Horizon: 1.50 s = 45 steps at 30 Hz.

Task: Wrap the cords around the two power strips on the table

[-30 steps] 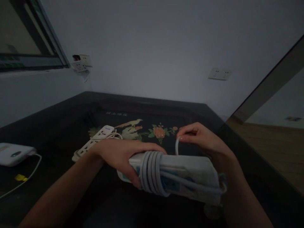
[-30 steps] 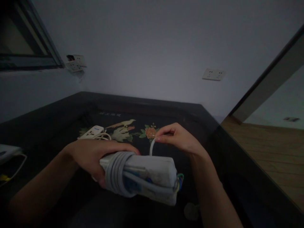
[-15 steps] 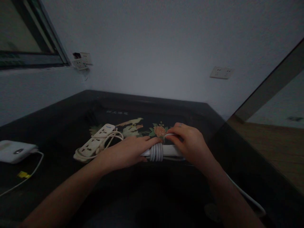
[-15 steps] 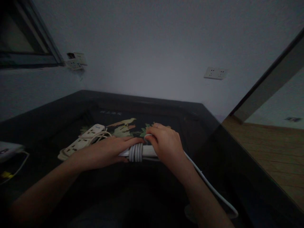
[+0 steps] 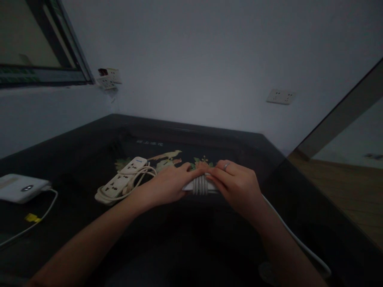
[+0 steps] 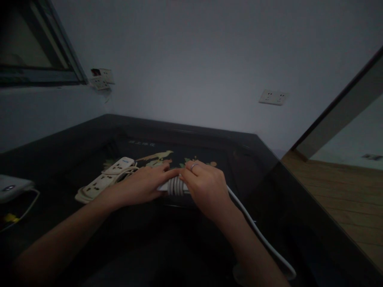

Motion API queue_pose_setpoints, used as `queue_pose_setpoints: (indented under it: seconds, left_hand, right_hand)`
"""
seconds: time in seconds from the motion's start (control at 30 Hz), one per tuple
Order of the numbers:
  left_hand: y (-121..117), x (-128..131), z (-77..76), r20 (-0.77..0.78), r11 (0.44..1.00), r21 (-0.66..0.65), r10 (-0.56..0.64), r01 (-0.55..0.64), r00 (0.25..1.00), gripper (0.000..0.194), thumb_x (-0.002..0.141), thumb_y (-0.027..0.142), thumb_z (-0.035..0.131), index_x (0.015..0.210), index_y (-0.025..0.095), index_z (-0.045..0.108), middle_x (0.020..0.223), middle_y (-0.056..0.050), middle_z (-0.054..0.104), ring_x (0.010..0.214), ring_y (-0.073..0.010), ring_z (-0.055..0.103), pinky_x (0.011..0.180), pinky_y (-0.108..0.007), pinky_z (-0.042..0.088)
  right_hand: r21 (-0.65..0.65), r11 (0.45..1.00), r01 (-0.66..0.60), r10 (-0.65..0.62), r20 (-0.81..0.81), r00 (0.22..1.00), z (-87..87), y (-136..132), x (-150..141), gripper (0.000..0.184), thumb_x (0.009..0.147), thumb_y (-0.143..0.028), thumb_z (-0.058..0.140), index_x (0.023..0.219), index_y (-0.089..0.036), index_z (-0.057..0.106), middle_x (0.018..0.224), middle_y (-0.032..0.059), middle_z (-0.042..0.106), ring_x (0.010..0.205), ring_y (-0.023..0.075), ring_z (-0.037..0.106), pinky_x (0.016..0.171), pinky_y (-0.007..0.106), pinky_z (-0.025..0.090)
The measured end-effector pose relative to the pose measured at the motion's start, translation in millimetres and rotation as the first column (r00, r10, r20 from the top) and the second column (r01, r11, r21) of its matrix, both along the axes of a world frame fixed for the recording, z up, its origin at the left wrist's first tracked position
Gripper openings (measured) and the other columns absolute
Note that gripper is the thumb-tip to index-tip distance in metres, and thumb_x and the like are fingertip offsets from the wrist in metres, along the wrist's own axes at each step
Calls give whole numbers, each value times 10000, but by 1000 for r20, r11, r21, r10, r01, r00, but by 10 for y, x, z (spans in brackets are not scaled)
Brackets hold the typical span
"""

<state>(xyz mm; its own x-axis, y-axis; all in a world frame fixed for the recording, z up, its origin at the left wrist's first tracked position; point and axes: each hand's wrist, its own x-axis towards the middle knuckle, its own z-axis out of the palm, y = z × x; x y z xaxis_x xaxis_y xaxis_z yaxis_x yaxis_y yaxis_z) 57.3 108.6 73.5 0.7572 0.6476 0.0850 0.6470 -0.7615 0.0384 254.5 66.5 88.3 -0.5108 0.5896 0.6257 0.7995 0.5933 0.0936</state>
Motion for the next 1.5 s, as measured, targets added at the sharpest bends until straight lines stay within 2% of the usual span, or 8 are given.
queue_pose_setpoints:
  seconds: [0.3, 0.47, 0.6, 0.8, 0.93, 1.03, 1.27, 1.5]
  left_hand:
    - [105, 75, -103, 21, 993, 70, 97, -98, 995, 695, 811, 162, 511, 1417, 357, 232, 1084, -101, 519, 809, -243, 606, 683, -354, 479]
    - [158, 93, -177, 7, 986, 101, 133, -133, 991, 697, 827, 164, 493, 1425, 378, 206, 1138, -109, 496, 839, -245, 597, 681, -348, 478]
    - [186, 99, -212, 8, 981, 106, 161, -161, 987, 756, 801, 112, 494, 1432, 387, 181, 1138, -98, 492, 834, -227, 591, 690, -335, 474]
    - [146, 87, -162, 95, 990, 80, 111, -118, 989, 775, 824, 161, 502, 1444, 403, 106, 1080, -76, 488, 823, -216, 572, 700, -332, 463]
    - [119, 78, -114, 148, 993, 59, 93, -102, 985, 726, 854, 240, 503, 1440, 414, 112, 1049, -67, 479, 807, -211, 574, 708, -340, 462]
    - [121, 75, -93, 175, 993, 35, 106, -114, 979, 742, 834, 225, 521, 1434, 419, 131, 1096, -71, 477, 828, -218, 584, 712, -343, 467]
    - [183, 88, -136, 395, 993, -102, 93, -57, 914, 718, 791, 172, 545, 1408, 379, 242, 1262, -80, 472, 1016, -254, 575, 847, -390, 459]
    - [350, 108, -274, 685, 930, -323, 103, 174, 721, 725, 742, 227, 649, 1374, 240, 295, 1290, -117, 523, 1119, -260, 537, 950, -389, 401]
  right_hand:
    - [-378, 921, 98, -204, -253, 946, 67, 40, 117, 203, 893, -251, 504, 925, -193, 696, 836, 48, 696, 745, 170, 628, 639, 269, 435]
    - [-473, 850, 233, -342, -157, 927, 33, 102, 111, 297, 917, -323, 456, 797, -193, 696, 713, 46, 690, 632, 178, 615, 551, 268, 357]
    - [-436, 876, 207, -278, -104, 955, -17, 95, 38, 242, 912, -270, 471, 830, -191, 686, 754, 40, 711, 674, 184, 645, 580, 264, 375]
    - [-169, 986, 18, -21, -18, 1000, -32, 16, 0, 225, 913, -222, 473, 843, -144, 672, 801, 64, 719, 732, 200, 675, 631, 270, 429]
    - [20, 997, -70, 69, 58, 996, 18, -23, 15, 302, 938, -238, 433, 774, -134, 664, 670, 52, 681, 613, 186, 648, 568, 268, 411]
    - [64, 993, -101, 96, 67, 993, 63, -36, 26, 310, 942, -240, 430, 766, -133, 661, 643, 42, 663, 580, 178, 630, 539, 268, 396]
    - [-17, 996, -88, 87, -72, 994, 51, -28, 58, 228, 923, -236, 480, 868, -127, 673, 663, 38, 653, 611, 163, 608, 589, 264, 422]
    - [-304, 948, -93, -33, -384, 923, 79, 58, 153, 173, 885, -227, 520, 975, -171, 656, 896, 47, 705, 779, 162, 632, 680, 257, 450]
